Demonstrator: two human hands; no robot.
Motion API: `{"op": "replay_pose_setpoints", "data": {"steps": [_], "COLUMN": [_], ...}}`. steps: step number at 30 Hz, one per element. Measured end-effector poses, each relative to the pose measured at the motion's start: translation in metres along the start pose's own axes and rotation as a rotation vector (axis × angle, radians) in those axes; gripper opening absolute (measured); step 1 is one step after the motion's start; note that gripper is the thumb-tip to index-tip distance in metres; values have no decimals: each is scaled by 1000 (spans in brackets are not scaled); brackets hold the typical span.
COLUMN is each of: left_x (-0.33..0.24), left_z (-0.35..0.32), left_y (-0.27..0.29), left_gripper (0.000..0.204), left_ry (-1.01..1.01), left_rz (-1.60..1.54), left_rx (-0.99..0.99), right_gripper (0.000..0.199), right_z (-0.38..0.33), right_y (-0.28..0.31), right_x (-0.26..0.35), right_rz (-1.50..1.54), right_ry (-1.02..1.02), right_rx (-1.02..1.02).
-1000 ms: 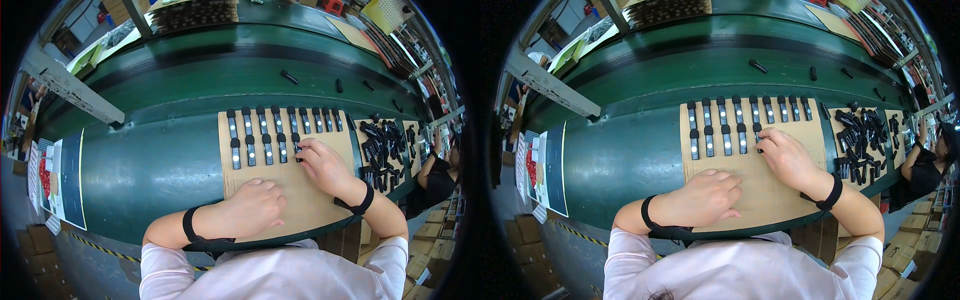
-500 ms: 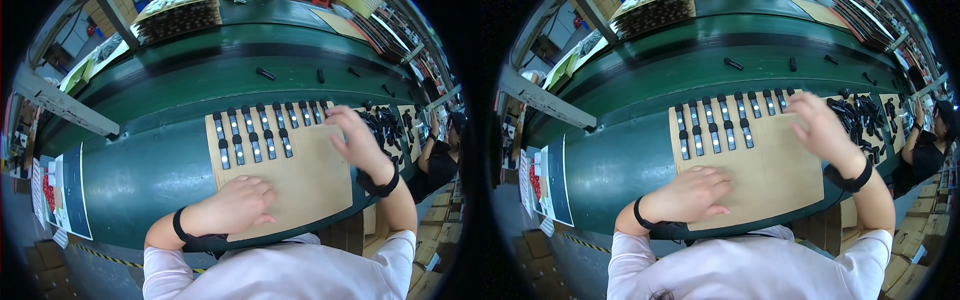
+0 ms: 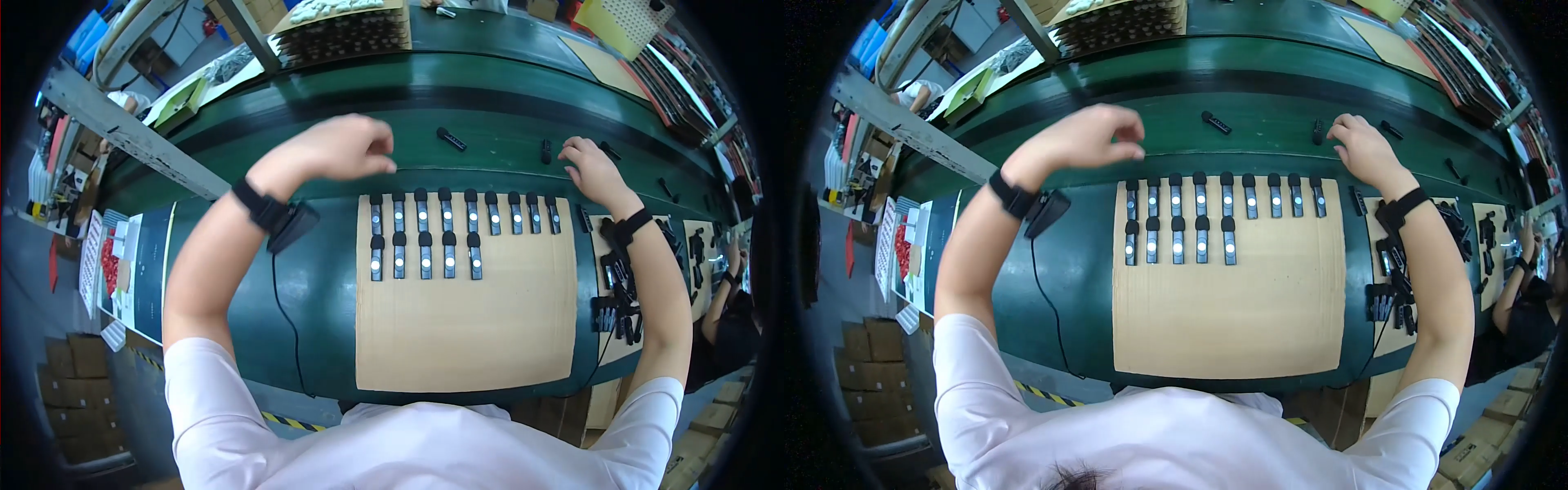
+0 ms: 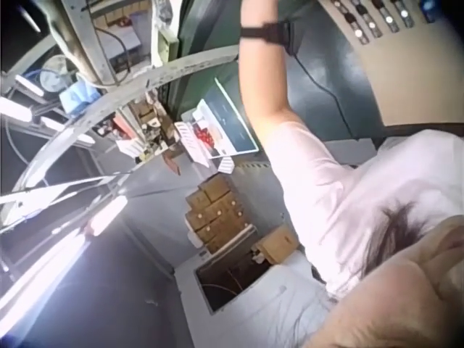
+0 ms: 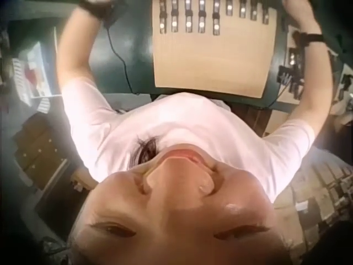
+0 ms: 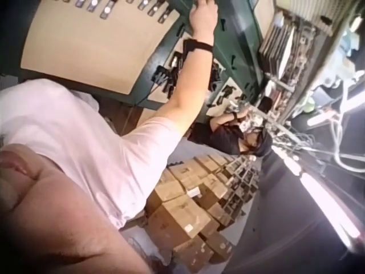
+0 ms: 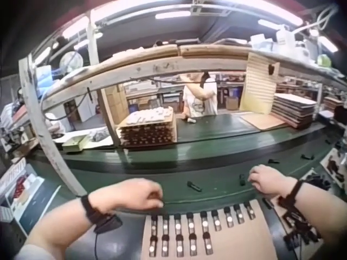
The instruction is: The person places a cardboard sheet on the table and assembles microphones by hand. They pick up a microphone body and a foam windscreen, press them together, and place the completed microphone onto the cardboard sheet, repeating this process until the sheet is filled.
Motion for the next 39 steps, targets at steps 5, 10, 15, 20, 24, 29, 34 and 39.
{"op": "replay_pose_setpoints", "data": {"steps": [5,10,15,20,24,29,34,39], "left_x": [21,22,30,40,53,70,68,50], "left_z": [68,114,120,121,123,90,6,-123], "left_y": [-14,-62,-99,-106,-93,-41,5,2], "left_gripper": [29,36,40,33,30,26,21,22], "left_ry": [-82,-208,-169,-118,-29,12,192,526], "left_rz": [236,276,253,271,157,-8,-331,-1098], "left_rx": [61,82,176,257,186,-89,-227,-551], "right_gripper": [29,31,29,29,28,26,25,23], "right_z": [37,57,59,65,61,37,-32,-136], "right_y": [-31,-46,-52,-65,-61,-17,21,44], "right_x": [-5,-14,3,-1,-21,-42,-38,35], "right_rz": [14,32,109,63,130,435,886,1092], "right_ry": [92,252,150,73,19,-127,-538,-651], "right_rx": [16,68,133,234,220,-34,-217,-269]}}
Point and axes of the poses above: each hand's wrist, its own z-axis towards the middle knuckle, its own y-axis out of the back of the hand, x = y × z, the point moved 8 cm from there along z, towards the middle knuckle, and after that the axes turned 10 degrees about -x, right-handed, at the moved point
